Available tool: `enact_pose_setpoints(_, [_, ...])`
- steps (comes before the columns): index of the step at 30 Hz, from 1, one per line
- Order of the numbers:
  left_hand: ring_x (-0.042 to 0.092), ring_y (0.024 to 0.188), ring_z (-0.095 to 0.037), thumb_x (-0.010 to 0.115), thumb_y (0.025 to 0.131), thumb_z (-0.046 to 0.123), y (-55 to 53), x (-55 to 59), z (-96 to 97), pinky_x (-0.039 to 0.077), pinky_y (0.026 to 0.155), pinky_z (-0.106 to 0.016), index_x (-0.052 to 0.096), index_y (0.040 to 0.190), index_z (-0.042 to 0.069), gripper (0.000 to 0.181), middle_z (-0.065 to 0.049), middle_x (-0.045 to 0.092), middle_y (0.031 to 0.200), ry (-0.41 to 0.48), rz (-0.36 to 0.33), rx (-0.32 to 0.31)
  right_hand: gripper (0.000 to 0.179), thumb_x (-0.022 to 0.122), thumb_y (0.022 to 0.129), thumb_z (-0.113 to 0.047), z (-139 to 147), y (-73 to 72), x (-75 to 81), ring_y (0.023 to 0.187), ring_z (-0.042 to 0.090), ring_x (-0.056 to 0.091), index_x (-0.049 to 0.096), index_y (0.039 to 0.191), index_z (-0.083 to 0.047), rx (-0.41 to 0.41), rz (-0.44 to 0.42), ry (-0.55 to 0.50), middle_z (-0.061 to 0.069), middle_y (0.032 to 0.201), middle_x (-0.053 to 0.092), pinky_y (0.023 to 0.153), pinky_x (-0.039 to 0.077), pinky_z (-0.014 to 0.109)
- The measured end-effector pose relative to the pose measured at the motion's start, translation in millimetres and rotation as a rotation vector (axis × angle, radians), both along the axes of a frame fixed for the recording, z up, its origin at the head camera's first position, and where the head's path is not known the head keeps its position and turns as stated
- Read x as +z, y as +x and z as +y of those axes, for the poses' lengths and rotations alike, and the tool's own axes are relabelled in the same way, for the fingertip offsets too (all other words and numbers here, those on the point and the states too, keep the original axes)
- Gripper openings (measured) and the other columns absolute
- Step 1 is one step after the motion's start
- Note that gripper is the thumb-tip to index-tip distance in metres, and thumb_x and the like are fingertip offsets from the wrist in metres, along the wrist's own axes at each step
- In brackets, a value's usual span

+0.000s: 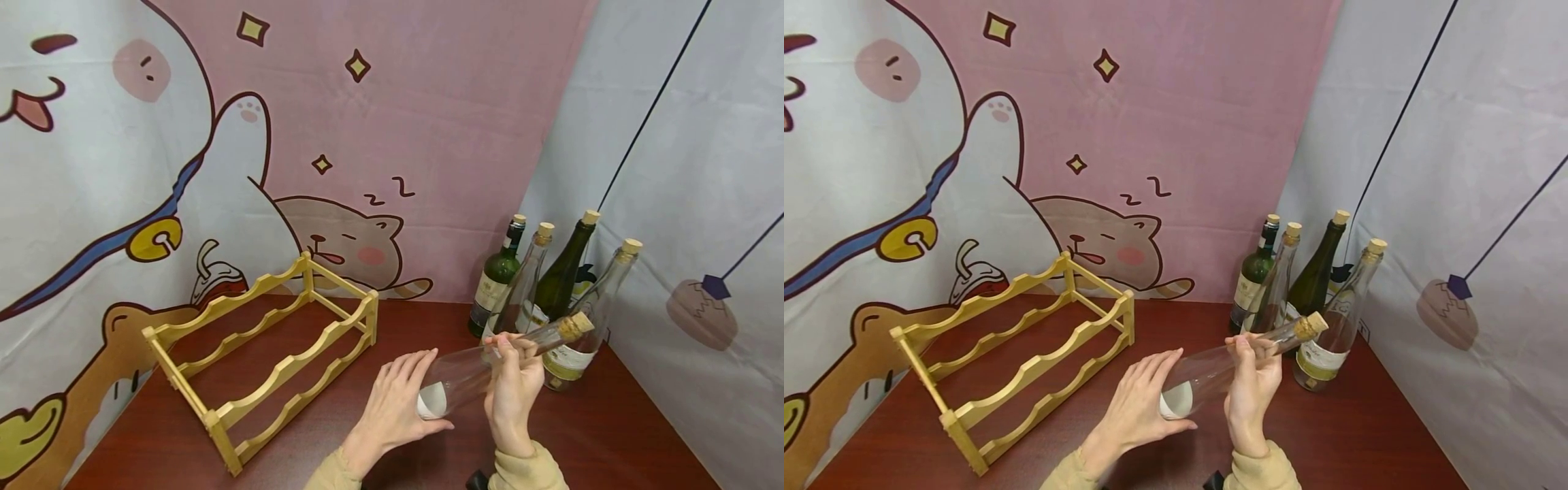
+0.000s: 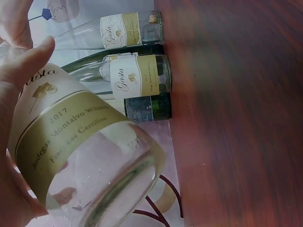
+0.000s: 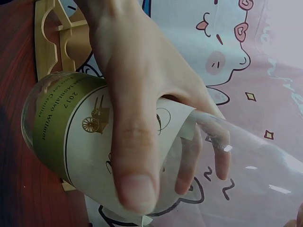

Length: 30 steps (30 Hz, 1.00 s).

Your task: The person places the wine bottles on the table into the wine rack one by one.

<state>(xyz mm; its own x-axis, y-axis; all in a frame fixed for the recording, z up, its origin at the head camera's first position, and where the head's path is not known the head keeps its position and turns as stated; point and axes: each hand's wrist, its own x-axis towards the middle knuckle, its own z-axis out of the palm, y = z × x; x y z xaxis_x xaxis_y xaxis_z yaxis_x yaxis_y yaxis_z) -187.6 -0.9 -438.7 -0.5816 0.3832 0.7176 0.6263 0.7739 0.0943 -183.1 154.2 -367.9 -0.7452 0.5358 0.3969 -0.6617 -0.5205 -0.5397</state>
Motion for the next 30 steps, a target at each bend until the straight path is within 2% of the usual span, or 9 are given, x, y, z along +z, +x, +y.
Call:
enact_pose_setpoints(5, [0.062,0.101,-0.014,0.080,0.048,0.069,1.4,1.0,-0.3,0.051,0.072,-0.032,0.037,0.144,0.021,0.116,0.001,0.061,0.120,0.023,-0.033,0.006,0.008,0.052,0.089,0.008,-1.3,1.3,-0.1,0.067,0.016,0.066,0.050,0.087,0.000,0.003,0.013,-0.003,0.006,0.077,0.061,0.070,0.055,0.025])
enact_pose_setpoints(8, [0.063,0.095,-0.013,0.082,0.048,0.066,1.1,1.1,-0.5,0.051,0.069,-0.030,0.039,0.142,0.021,0.113,0.002,0.062,0.118,0.029,-0.048,0.008,0.008,0.052,0.089,0.008,-1.9,2.0,-0.1,0.068,0.016,0.066,0.051,0.087,0.000,0.005,0.012,-0.001,0.006,0.078,0.062,0.070,0.055,0.025])
enact_pose_setpoints(14, [0.062,0.088,-0.012,0.084,0.048,0.057,-0.3,1.3,-1.3,0.050,0.067,-0.028,0.046,0.133,0.017,0.102,0.004,0.062,0.112,0.043,-0.057,0.013,0.010,0.051,0.089,0.009,-4.2,3.2,-1.0,0.071,0.016,0.067,0.052,0.087,-0.001,0.035,0.018,-0.002,0.005,0.080,0.063,0.071,0.055,0.024])
enact_pose_setpoints(24, [0.059,0.087,-0.012,0.087,0.046,0.048,0.5,6.3,-6.0,0.048,0.071,-0.029,0.047,0.129,0.018,0.097,0.005,0.061,0.107,0.075,-0.133,0.008,0.009,0.051,0.090,0.008,-5.6,3.2,-3.6,0.075,0.017,0.068,0.050,0.091,-0.002,0.101,0.045,0.046,0.006,0.083,0.064,0.074,0.055,0.025])
enact_pose_setpoints(30, [0.059,0.087,-0.012,0.087,0.046,0.048,0.5,8.8,-8.6,0.048,0.071,-0.029,0.048,0.129,0.018,0.097,0.006,0.061,0.106,0.074,-0.162,0.012,0.009,0.050,0.092,0.005,-4.5,2.6,-4.5,0.078,0.016,0.068,0.049,0.093,-0.004,0.115,0.002,0.106,0.004,0.084,0.064,0.077,0.055,0.026])
